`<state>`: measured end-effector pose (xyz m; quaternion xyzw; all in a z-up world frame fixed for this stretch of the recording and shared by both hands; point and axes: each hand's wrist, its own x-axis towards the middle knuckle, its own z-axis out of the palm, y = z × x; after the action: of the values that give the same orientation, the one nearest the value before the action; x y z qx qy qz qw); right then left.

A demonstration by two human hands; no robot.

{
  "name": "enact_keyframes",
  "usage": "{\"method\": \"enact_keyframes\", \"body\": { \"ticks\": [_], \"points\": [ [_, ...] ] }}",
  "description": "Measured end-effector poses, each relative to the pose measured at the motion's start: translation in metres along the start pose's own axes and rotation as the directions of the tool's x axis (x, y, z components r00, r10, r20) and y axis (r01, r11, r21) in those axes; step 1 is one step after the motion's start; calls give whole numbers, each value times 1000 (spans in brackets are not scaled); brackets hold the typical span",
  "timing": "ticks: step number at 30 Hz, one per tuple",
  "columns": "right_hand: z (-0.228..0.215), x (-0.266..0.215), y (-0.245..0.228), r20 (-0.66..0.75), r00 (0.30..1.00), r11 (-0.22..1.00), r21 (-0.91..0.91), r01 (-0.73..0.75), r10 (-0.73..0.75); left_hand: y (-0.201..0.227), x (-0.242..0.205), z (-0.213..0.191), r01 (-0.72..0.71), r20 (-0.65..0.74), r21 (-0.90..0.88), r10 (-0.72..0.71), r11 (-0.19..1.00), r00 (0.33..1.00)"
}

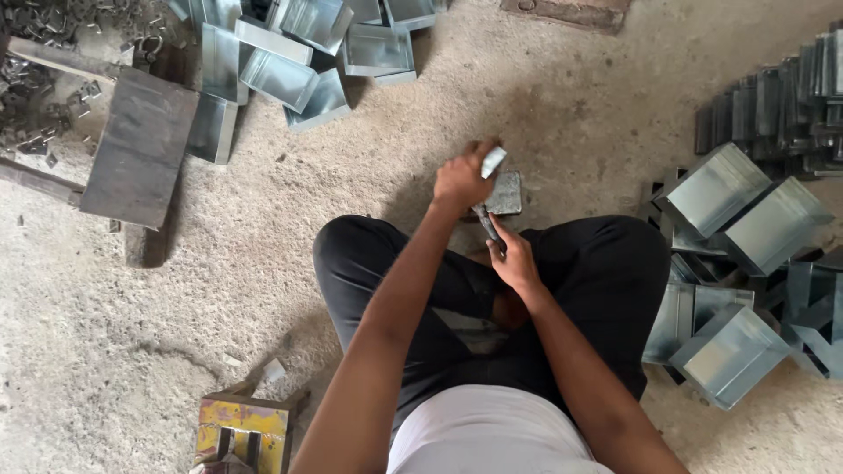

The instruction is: The person sits on the floor and uses a hammer to strike small rectangular metal pieces placed on a metal block. They repeatedly pick up pieces, position them, and hammer them before moving them aside.

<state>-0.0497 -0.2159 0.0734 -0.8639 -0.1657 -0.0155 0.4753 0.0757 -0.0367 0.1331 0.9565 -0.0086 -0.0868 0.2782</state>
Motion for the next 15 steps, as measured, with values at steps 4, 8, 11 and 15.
{"method": "enact_keyframes", "body": {
  "ticks": [4, 8, 11, 15],
  "points": [
    [-8, -2, 7, -149, 986, 997, 39, -68, 73, -81, 14, 25, -50, -398, -413, -130, 909, 908],
    [-22, -8, 20, -276, 948, 984, -33, -175, 159, -140, 2, 63, 174, -95, -780, -388, 602, 917],
    [-21, -2, 23, -275, 915, 954, 35, -296, 294, -142, -10, 72, 335, -184, -492, -471, 804, 863],
    [-22, 1, 14, -147, 806, 817, 175, -550, 574, -94, -43, 79, -33, -498, 47, 52, 998, 866]
  ]
}}
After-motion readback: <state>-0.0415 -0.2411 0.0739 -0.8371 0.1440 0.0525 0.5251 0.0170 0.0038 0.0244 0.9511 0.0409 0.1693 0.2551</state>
